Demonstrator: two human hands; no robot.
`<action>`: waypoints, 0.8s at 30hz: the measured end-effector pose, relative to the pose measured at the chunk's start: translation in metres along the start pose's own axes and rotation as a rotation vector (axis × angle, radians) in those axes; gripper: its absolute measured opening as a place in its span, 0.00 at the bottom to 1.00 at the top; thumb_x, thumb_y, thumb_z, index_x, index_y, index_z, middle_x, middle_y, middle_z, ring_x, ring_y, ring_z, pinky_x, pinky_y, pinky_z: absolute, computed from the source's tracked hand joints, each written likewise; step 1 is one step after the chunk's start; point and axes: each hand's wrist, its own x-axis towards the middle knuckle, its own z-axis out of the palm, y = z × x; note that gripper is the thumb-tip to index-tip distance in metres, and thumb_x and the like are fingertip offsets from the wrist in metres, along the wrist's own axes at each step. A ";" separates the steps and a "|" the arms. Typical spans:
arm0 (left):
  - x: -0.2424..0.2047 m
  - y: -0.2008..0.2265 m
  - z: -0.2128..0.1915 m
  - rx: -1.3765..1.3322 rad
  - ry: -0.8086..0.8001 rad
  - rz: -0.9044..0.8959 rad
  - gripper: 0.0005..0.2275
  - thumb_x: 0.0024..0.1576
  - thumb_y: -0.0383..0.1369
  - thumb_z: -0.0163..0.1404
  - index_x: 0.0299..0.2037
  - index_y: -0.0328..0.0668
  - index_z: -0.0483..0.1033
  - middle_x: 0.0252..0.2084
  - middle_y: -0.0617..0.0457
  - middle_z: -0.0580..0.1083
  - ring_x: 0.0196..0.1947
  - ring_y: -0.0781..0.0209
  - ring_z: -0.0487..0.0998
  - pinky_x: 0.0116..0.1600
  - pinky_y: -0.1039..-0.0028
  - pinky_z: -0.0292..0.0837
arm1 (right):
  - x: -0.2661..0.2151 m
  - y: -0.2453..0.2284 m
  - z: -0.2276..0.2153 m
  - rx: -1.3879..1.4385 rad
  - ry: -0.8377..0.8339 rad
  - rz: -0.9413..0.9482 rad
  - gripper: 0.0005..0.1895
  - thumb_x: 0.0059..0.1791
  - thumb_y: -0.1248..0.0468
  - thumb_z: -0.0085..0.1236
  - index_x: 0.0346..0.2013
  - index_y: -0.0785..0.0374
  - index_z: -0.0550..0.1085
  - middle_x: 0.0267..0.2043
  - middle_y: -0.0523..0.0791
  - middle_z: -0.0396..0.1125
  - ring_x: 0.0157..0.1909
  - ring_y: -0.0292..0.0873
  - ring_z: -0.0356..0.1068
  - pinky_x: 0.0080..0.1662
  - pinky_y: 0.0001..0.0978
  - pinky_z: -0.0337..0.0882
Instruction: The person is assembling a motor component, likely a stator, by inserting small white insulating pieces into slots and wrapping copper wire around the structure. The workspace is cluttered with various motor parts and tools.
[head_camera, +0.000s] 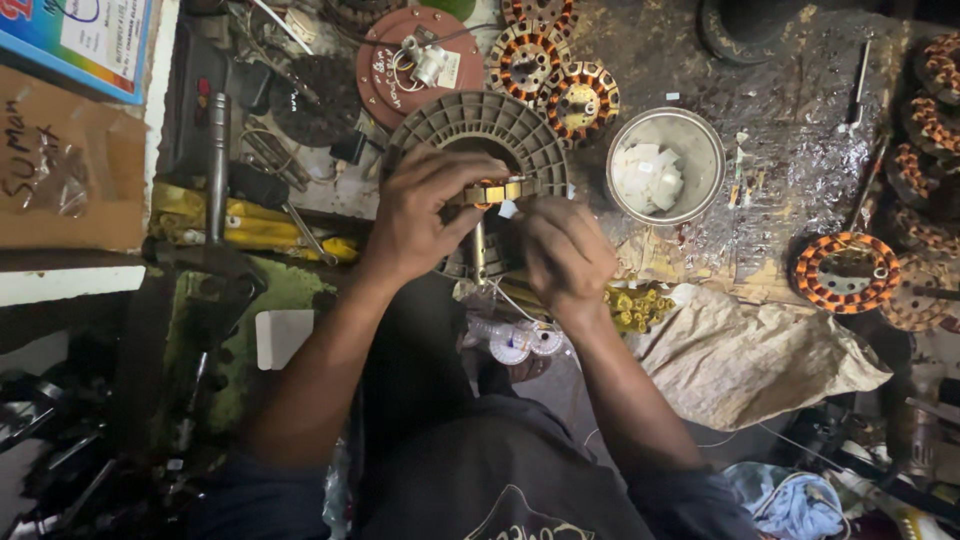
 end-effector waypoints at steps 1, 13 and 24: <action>0.000 -0.002 0.000 -0.009 -0.006 0.008 0.19 0.50 0.23 0.61 0.53 0.43 0.78 0.54 0.51 0.79 0.56 0.54 0.79 0.61 0.64 0.68 | 0.002 0.002 -0.001 0.012 -0.013 -0.014 0.09 0.44 0.79 0.64 0.38 0.72 0.75 0.40 0.53 0.72 0.44 0.53 0.76 0.48 0.40 0.77; -0.002 -0.003 0.002 0.012 -0.015 0.008 0.19 0.51 0.24 0.60 0.54 0.44 0.77 0.52 0.52 0.80 0.53 0.58 0.80 0.58 0.66 0.66 | 0.012 -0.003 -0.005 -0.031 -0.056 -0.082 0.10 0.44 0.77 0.63 0.40 0.73 0.77 0.40 0.54 0.74 0.42 0.52 0.78 0.46 0.38 0.79; 0.002 0.000 -0.008 -0.054 -0.109 -0.112 0.18 0.52 0.30 0.59 0.55 0.43 0.78 0.46 0.50 0.79 0.50 0.52 0.76 0.59 0.62 0.70 | 0.013 0.008 -0.003 0.020 -0.065 -0.136 0.13 0.44 0.76 0.67 0.42 0.72 0.76 0.40 0.52 0.72 0.41 0.51 0.76 0.44 0.38 0.78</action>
